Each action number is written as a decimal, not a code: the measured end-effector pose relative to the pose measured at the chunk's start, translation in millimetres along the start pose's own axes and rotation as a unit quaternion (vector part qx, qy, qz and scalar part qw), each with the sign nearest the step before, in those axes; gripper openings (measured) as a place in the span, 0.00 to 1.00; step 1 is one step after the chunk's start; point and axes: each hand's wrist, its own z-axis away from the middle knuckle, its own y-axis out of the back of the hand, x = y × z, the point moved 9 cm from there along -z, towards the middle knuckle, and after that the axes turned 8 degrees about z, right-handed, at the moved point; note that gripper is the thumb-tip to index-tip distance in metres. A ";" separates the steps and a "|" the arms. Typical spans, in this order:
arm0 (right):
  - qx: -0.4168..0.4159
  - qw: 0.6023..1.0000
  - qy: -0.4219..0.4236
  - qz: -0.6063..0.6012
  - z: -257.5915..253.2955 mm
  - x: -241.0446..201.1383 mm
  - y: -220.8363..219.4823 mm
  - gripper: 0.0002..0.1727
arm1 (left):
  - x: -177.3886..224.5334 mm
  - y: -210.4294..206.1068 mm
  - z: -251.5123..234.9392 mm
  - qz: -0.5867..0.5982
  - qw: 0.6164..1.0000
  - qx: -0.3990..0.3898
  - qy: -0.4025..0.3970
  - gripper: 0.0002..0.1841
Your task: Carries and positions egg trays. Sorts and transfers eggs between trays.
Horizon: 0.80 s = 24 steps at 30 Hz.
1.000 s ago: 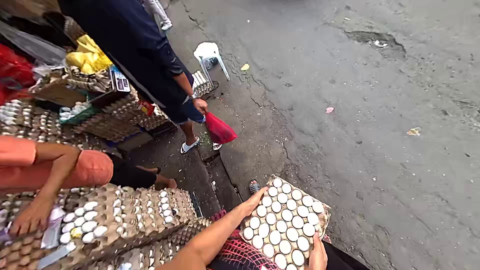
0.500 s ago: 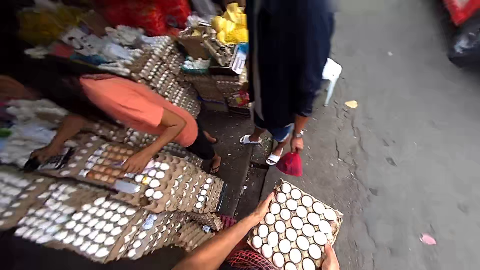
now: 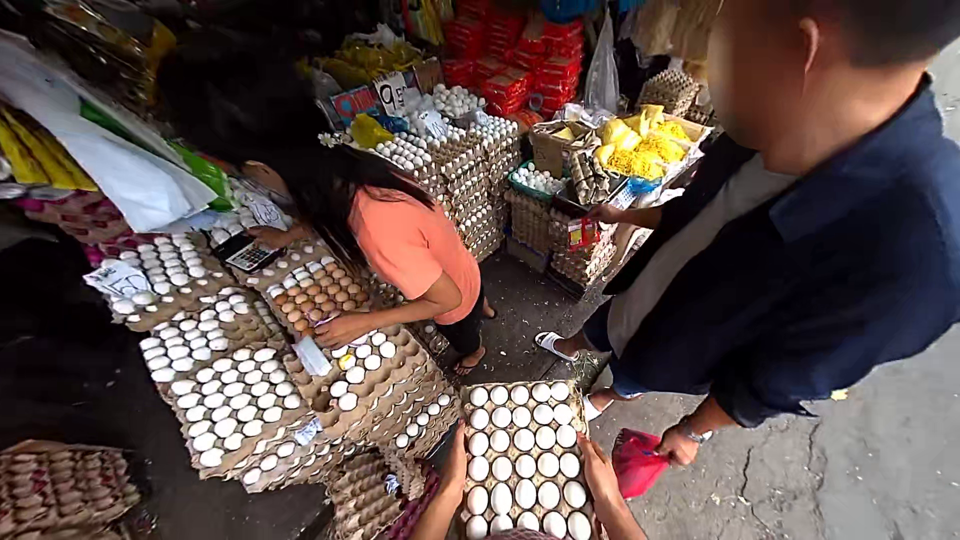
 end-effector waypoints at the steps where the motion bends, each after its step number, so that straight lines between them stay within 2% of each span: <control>1: 0.001 1.000 0.006 0.007 -18.8 -14.6 5.7 0.33 | 12.0 -15.9 -10.3 -0.005 1.000 -0.004 -0.004 0.41; 7: -0.002 0.999 0.037 -0.001 -106.4 -110.6 34.8 0.34 | 103.2 -97.3 -66.2 0.011 0.999 -0.021 -0.044 0.42; 14: -0.025 0.999 0.039 0.013 -182.8 -180.0 23.1 0.33 | 144.8 -120.8 -123.9 0.024 0.999 0.021 -0.012 0.44; 18: 0.000 0.999 0.035 0.019 -231.2 -215.6 18.9 0.31 | 185.5 -149.9 -164.5 0.030 0.999 -0.013 -0.024 0.42; 24: 0.028 0.999 0.033 -0.007 -323.3 -285.5 -5.0 0.28 | 267.5 -192.8 -259.1 0.043 0.994 -0.053 -0.081 0.41</control>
